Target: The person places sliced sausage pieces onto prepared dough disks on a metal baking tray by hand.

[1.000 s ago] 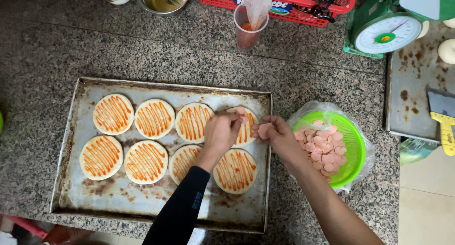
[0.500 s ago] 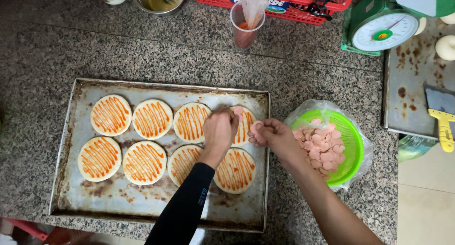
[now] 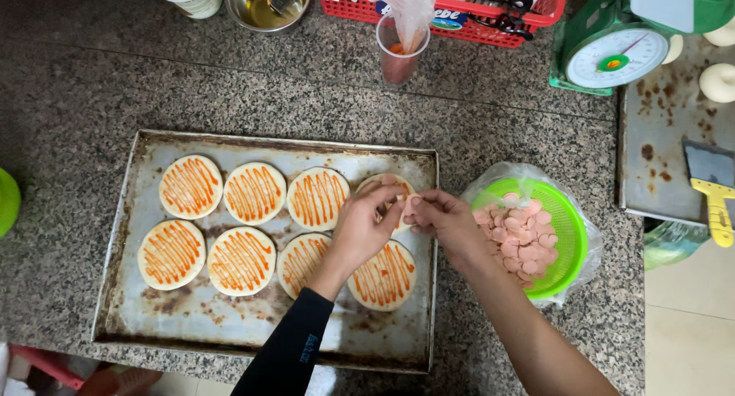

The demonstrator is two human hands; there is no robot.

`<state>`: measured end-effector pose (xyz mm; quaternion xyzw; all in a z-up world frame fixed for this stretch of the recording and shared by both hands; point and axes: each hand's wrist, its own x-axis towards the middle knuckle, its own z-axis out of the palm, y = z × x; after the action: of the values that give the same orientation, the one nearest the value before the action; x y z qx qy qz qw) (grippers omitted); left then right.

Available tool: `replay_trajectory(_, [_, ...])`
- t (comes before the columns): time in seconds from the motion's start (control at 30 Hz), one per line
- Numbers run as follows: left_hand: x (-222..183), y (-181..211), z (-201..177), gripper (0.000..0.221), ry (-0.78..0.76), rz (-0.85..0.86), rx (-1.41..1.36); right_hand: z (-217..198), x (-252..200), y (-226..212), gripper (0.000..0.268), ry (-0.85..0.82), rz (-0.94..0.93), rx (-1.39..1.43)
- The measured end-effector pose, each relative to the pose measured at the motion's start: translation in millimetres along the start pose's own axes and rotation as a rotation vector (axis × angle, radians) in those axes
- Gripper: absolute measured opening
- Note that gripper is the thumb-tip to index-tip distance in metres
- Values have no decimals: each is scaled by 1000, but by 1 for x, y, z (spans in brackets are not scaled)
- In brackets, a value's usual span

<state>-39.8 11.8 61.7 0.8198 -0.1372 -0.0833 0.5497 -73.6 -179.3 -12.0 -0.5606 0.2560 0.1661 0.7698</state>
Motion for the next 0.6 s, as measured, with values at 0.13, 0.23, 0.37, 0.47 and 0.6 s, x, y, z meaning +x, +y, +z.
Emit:
replay_trajectory(0.13, [-4,-2,-4,21,53,234,106,3,-1,1,25,-12,18,-36])
replay_trajectory(0.23, [-5,-5,-5,21,9,164,85,6,-3,0,27,-47,31,-41])
replay_trajectory(0.37, [-6,-4,-5,16,21,42,70,8,-3,4,32,-144,-23,-93])
replay_trajectory(0.47, [-7,-5,-5,13,42,16,57,7,-2,6,35,-153,-42,-102])
replay_trajectory(0.6, [-7,-14,-6,13,84,62,-64,6,0,8,39,-37,16,-33])
